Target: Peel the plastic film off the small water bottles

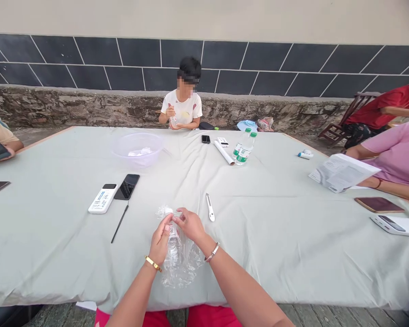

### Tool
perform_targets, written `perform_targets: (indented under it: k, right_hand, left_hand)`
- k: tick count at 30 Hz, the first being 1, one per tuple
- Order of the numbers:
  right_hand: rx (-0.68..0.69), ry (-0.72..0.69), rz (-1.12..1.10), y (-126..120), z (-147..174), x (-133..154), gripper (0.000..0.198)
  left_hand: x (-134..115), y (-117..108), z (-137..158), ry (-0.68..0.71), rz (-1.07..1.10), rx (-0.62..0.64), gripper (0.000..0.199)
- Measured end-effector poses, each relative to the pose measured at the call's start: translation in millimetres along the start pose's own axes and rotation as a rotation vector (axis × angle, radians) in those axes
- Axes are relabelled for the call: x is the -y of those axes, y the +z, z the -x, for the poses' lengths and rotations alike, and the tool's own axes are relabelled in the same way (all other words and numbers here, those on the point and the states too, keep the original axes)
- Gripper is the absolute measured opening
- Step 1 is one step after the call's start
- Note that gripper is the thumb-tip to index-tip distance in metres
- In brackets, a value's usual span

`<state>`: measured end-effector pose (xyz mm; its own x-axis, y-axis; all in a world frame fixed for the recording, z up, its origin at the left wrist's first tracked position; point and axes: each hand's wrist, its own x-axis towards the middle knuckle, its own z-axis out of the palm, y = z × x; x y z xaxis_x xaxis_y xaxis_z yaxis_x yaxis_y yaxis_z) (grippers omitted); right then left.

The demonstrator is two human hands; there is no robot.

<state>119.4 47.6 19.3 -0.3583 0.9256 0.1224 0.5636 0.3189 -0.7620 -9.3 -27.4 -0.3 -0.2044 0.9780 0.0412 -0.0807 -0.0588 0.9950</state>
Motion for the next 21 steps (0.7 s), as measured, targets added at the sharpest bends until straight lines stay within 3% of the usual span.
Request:
perform_targets:
  k: [3, 7, 9, 14, 18, 19, 21]
  right_hand:
    - [-0.024, 0.065, 0.153, -3, -4, -19, 0.028]
    - [-0.172, 0.38, 0.363, -24, 16, -53, 0.024]
    - [-0.18, 0.435, 0.412, -34, 28, -65, 0.019]
    - [-0.217, 0.309, 0.479, -57, 41, -54, 0.04]
    - [-0.421, 0.042, 0.412, -54, 38, -15, 0.044]
    - [-0.405, -0.043, 0.376, -46, 38, -8, 0.044]
    - [-0.237, -0.151, 0.33, -26, 40, -1, 0.045]
  left_hand:
    - [0, 3, 4, 0.045, -0.063, -0.011, 0.052]
    - [-1, 11, 8, 0.149, -0.35, 0.079, 0.043]
    - [-1, 11, 9, 0.181, -0.53, 0.109, 0.04]
    - [2, 2, 10, 0.168, -0.818, 0.109, 0.031]
    - [-2, 6, 4, 0.168, -0.855, 0.071, 0.026]
    - [-4, 10, 3, 0.175, -0.865, 0.059, 0.024]
    - [-7, 16, 0, 0.181, -0.893, 0.042, 0.016]
